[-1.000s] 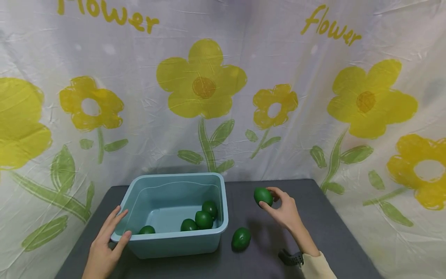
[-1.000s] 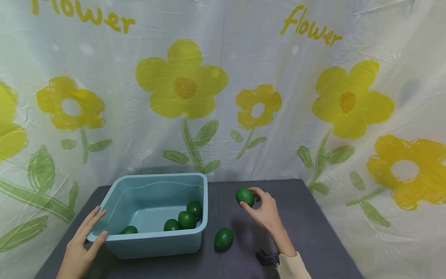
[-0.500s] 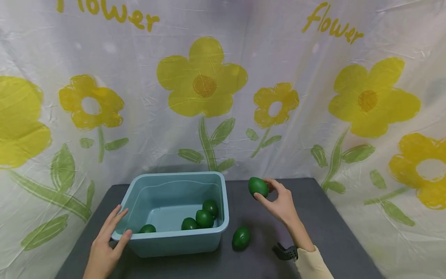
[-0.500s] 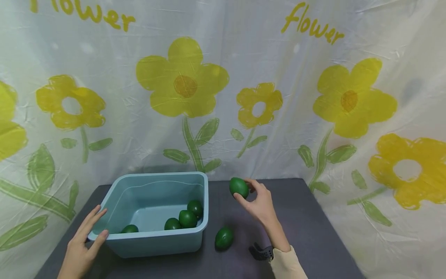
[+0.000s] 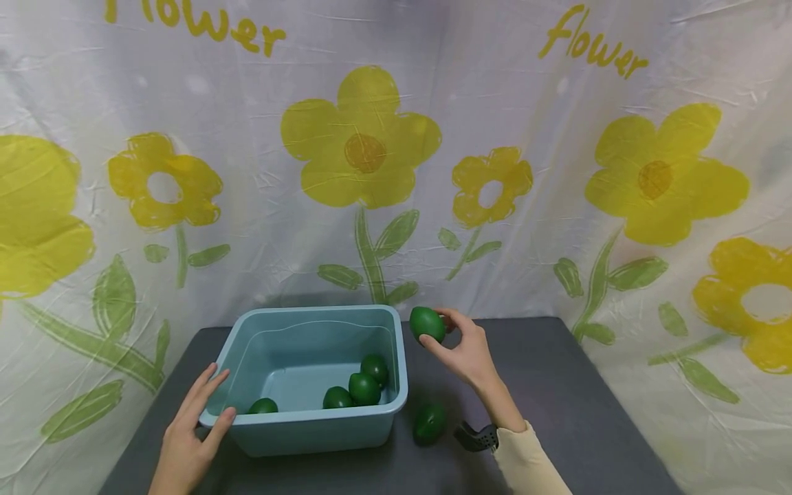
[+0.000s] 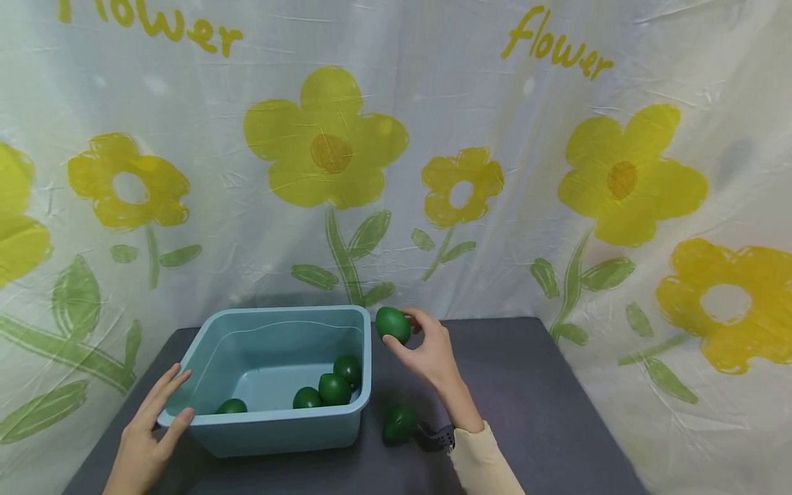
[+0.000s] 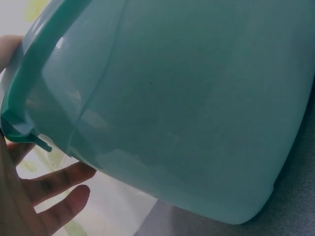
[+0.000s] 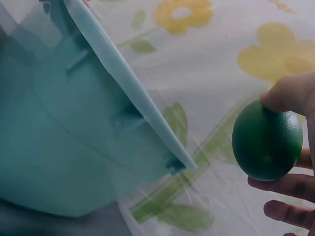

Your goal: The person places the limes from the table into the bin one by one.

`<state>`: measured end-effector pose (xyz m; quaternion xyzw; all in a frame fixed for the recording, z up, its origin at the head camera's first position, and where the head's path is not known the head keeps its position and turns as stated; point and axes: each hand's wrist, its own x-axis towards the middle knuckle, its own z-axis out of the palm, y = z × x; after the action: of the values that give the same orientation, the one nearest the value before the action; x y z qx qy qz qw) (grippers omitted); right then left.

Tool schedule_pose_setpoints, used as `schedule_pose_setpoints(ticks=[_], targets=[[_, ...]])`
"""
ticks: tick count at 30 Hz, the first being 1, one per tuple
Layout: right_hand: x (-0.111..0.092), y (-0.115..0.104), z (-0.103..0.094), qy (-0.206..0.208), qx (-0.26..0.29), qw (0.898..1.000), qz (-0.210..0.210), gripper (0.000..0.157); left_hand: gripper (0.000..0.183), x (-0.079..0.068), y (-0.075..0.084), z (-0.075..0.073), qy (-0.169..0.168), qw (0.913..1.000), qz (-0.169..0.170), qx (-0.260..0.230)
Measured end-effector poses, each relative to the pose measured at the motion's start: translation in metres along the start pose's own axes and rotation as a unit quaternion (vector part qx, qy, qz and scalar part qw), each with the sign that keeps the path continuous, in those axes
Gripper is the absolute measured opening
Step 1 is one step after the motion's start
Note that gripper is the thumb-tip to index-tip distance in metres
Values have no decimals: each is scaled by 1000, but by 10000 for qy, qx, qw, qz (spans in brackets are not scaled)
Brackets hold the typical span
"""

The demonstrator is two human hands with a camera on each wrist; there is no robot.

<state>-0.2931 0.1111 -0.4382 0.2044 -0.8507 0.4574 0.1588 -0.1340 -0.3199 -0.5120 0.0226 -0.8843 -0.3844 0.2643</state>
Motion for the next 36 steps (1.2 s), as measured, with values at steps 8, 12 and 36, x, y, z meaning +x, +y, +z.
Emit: schedule_pose_setpoints(ticks=[8, 12, 36], targets=[[5, -15, 20, -317, 88, 9991, -249, 49, 60, -2, -1, 0, -10, 10000, -9, -28], [4, -22, 27, -423, 93, 9984, -353, 49, 61, -3, -2, 1, -48, 10000, -16, 6], [3, -27, 60, -1403, -582, 9882, -173, 57, 62, -1, -1, 1, -3, 10000, -15, 6]])
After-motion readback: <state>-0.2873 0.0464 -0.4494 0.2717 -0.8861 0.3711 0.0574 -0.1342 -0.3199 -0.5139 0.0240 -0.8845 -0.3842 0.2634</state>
